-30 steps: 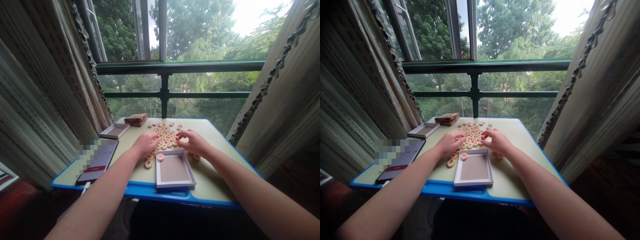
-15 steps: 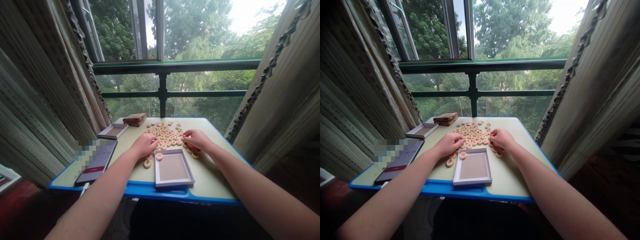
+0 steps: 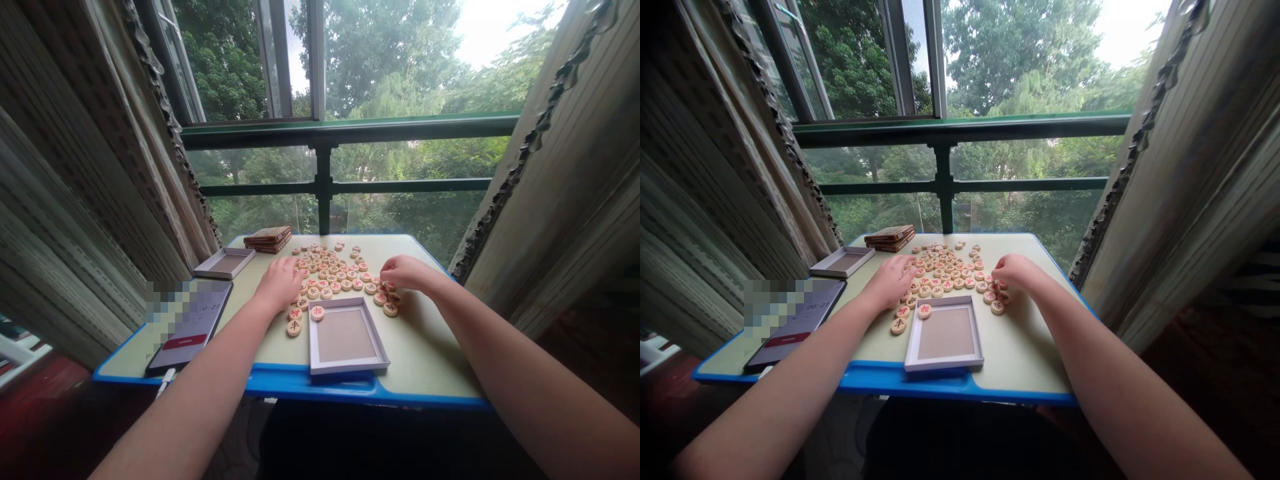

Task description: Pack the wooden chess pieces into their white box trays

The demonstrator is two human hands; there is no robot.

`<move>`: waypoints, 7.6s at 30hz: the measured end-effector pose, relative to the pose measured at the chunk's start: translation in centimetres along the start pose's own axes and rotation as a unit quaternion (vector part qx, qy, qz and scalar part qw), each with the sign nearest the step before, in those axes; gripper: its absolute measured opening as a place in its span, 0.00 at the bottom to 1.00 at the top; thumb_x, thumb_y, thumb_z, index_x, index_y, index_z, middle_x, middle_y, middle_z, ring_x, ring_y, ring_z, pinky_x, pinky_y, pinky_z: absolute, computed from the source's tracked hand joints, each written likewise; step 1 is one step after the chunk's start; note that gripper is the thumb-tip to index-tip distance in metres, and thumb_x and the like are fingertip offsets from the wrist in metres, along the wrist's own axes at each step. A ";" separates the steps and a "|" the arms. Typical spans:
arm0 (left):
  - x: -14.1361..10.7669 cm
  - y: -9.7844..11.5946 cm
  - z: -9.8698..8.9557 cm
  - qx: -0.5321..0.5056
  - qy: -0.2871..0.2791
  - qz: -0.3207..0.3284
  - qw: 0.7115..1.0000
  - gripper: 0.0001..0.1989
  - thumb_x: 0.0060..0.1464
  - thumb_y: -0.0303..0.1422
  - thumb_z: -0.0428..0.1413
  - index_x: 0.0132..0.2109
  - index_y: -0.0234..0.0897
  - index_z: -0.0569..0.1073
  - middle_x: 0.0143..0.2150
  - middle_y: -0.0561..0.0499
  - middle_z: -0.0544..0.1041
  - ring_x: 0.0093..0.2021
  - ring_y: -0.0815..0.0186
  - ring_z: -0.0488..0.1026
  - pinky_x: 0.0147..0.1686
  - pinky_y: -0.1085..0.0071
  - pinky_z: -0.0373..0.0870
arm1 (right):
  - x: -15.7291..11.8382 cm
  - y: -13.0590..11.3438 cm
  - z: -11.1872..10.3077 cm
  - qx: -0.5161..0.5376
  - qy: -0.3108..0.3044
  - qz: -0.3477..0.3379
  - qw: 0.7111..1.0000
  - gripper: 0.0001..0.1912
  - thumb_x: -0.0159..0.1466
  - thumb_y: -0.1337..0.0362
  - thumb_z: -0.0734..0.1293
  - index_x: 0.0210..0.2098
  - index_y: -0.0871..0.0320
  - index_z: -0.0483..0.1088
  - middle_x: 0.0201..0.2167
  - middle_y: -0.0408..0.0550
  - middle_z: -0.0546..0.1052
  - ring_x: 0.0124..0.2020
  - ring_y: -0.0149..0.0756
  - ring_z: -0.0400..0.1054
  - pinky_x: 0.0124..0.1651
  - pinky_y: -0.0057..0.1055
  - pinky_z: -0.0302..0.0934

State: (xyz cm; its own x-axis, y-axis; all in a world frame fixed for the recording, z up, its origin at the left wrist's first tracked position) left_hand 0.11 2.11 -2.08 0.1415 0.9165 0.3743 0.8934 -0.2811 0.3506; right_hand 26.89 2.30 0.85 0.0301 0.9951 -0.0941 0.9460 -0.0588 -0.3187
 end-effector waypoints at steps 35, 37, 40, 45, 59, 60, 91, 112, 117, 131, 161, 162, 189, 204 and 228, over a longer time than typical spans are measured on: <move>0.5 -1.2 -0.6 -0.132 0.137 -0.127 0.973 0.16 0.56 0.40 0.42 0.35 0.36 0.70 0.37 0.45 0.75 0.41 0.59 0.70 0.42 0.65 0.66 | -0.4 0.1 0.5 0.103 -0.074 -0.034 0.991 0.16 0.49 0.71 0.68 0.39 0.59 0.73 0.36 0.48 0.77 0.29 0.30 0.68 0.26 0.22 0.57; 0.3 -0.3 -0.9 -0.095 0.130 -0.067 0.985 0.16 0.57 0.39 0.42 0.35 0.36 0.70 0.37 0.44 0.74 0.41 0.59 0.70 0.44 0.64 0.65 | -0.2 0.3 0.5 0.132 -0.066 -0.028 0.989 0.21 0.49 0.73 0.67 0.43 0.59 0.71 0.43 0.49 0.75 0.32 0.30 0.68 0.28 0.22 0.59; 0.0 1.1 -1.1 -0.058 0.114 0.024 0.991 0.16 0.58 0.39 0.41 0.33 0.36 0.70 0.36 0.44 0.74 0.41 0.59 0.70 0.44 0.63 0.65 | 0.0 0.8 0.3 0.131 -0.053 -0.001 0.990 0.22 0.49 0.70 0.68 0.45 0.60 0.70 0.44 0.50 0.75 0.33 0.31 0.69 0.29 0.23 0.60; -0.2 1.8 -1.1 -0.052 0.114 0.082 0.989 0.17 0.59 0.38 0.41 0.31 0.36 0.70 0.33 0.45 0.74 0.39 0.59 0.70 0.44 0.63 0.65 | -0.3 0.5 0.3 0.070 -0.064 0.001 0.996 0.15 0.48 0.62 0.70 0.35 0.60 0.74 0.34 0.49 0.77 0.33 0.35 0.68 0.27 0.25 0.57; -1.4 3.8 -1.2 -0.125 0.053 0.204 0.969 0.18 0.60 0.39 0.43 0.32 0.35 0.73 0.32 0.48 0.75 0.38 0.63 0.70 0.42 0.67 0.64 | -0.7 0.3 0.0 0.056 -0.057 -0.009 0.997 0.15 0.49 0.68 0.69 0.37 0.61 0.74 0.35 0.50 0.77 0.34 0.36 0.70 0.30 0.25 0.60; -1.4 3.9 -1.2 -0.125 0.051 0.208 0.969 0.19 0.60 0.39 0.43 0.31 0.35 0.73 0.32 0.48 0.75 0.38 0.63 0.69 0.42 0.66 0.64 | -0.7 0.2 0.0 0.047 -0.056 -0.009 0.997 0.13 0.49 0.67 0.68 0.35 0.61 0.75 0.34 0.50 0.77 0.33 0.36 0.70 0.29 0.26 0.59; -1.8 3.5 -1.4 -0.082 0.121 0.191 0.971 0.15 0.50 0.31 0.50 0.18 0.37 0.69 0.20 0.50 0.71 0.26 0.66 0.67 0.30 0.69 0.63 | -7.9 -8.8 4.3 0.046 0.031 -0.514 0.856 0.04 0.54 0.68 0.68 0.28 0.57 0.75 0.25 0.44 0.76 0.29 0.32 0.65 0.40 0.30 0.59; -1.6 3.2 -2.0 0.010 0.190 0.099 0.977 0.18 0.51 0.32 0.48 0.15 0.37 0.65 0.16 0.51 0.66 0.22 0.68 0.62 0.26 0.70 0.55 | -8.3 -9.2 4.7 0.019 0.015 -0.503 0.864 0.07 0.60 0.64 0.65 0.34 0.56 0.76 0.31 0.48 0.77 0.33 0.34 0.66 0.41 0.32 0.60; -1.5 3.3 -2.0 0.014 0.182 0.096 0.978 0.17 0.51 0.32 0.48 0.16 0.37 0.65 0.16 0.51 0.66 0.22 0.68 0.61 0.26 0.70 0.55 | -8.3 -9.3 4.9 0.020 0.019 -0.511 0.859 0.05 0.59 0.64 0.66 0.31 0.57 0.75 0.30 0.47 0.76 0.32 0.33 0.66 0.41 0.31 0.59; -1.3 3.3 -1.9 -0.001 0.177 0.100 0.979 0.17 0.51 0.32 0.48 0.16 0.36 0.65 0.16 0.51 0.66 0.22 0.68 0.61 0.26 0.71 0.55 | -8.4 -9.5 4.8 -0.001 0.058 -0.496 0.866 0.09 0.60 0.60 0.65 0.37 0.56 0.74 0.29 0.47 0.76 0.33 0.35 0.66 0.35 0.29 0.57; -0.9 1.8 -2.1 -0.025 0.127 -0.120 0.984 0.16 0.51 0.34 0.46 0.19 0.36 0.68 0.19 0.49 0.70 0.22 0.67 0.59 0.24 0.70 0.48 | -8.1 -9.7 5.0 0.002 0.027 -0.468 0.883 0.09 0.61 0.57 0.64 0.32 0.56 0.71 0.24 0.44 0.73 0.29 0.32 0.63 0.35 0.28 0.56; -0.9 1.8 -2.1 -0.023 0.124 -0.123 0.984 0.16 0.51 0.34 0.45 0.19 0.36 0.68 0.20 0.49 0.70 0.22 0.68 0.59 0.24 0.70 0.48 | -8.1 -9.7 5.0 0.001 0.027 -0.467 0.884 0.09 0.60 0.57 0.64 0.32 0.56 0.71 0.24 0.44 0.73 0.29 0.32 0.63 0.35 0.28 0.55; -0.5 2.9 1.1 -0.022 -0.097 0.113 0.989 0.17 0.55 0.42 0.47 0.44 0.46 0.77 0.46 0.51 0.77 0.52 0.56 0.66 0.54 0.57 0.57 | -1.4 -4.0 3.0 -0.002 0.143 -0.182 0.973 0.12 0.58 0.66 0.61 0.36 0.55 0.77 0.39 0.48 0.76 0.41 0.39 0.66 0.44 0.30 0.57; -0.4 2.9 1.0 -0.057 -0.108 0.157 0.980 0.19 0.58 0.41 0.44 0.37 0.41 0.78 0.42 0.50 0.78 0.46 0.62 0.71 0.51 0.66 0.62 | -0.7 -3.0 2.4 0.000 0.094 -0.167 0.981 0.10 0.55 0.61 0.64 0.32 0.55 0.77 0.36 0.48 0.74 0.36 0.35 0.67 0.39 0.26 0.58; -0.5 3.6 0.5 -0.055 -0.083 0.117 0.988 0.17 0.56 0.34 0.42 0.34 0.40 0.76 0.44 0.49 0.77 0.48 0.60 0.68 0.53 0.59 0.54 | 0.1 -1.8 2.9 0.044 0.128 -0.109 0.985 0.11 0.56 0.59 0.65 0.34 0.57 0.74 0.29 0.46 0.77 0.25 0.31 0.67 0.28 0.26 0.57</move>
State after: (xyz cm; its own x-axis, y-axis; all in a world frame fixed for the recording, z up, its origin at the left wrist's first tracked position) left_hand 3.53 0.83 -1.43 0.4140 0.8546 0.3133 0.7774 -0.5110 0.3667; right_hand 24.23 2.30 -1.30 -0.0802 0.9713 0.2238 0.9076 0.1640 -0.3864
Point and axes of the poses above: each hand's wrist, its own x-axis towards the middle knuckle, its own z-axis out of the palm, y = z × x, the point moved 4 cm from there along x, towards the middle knuckle
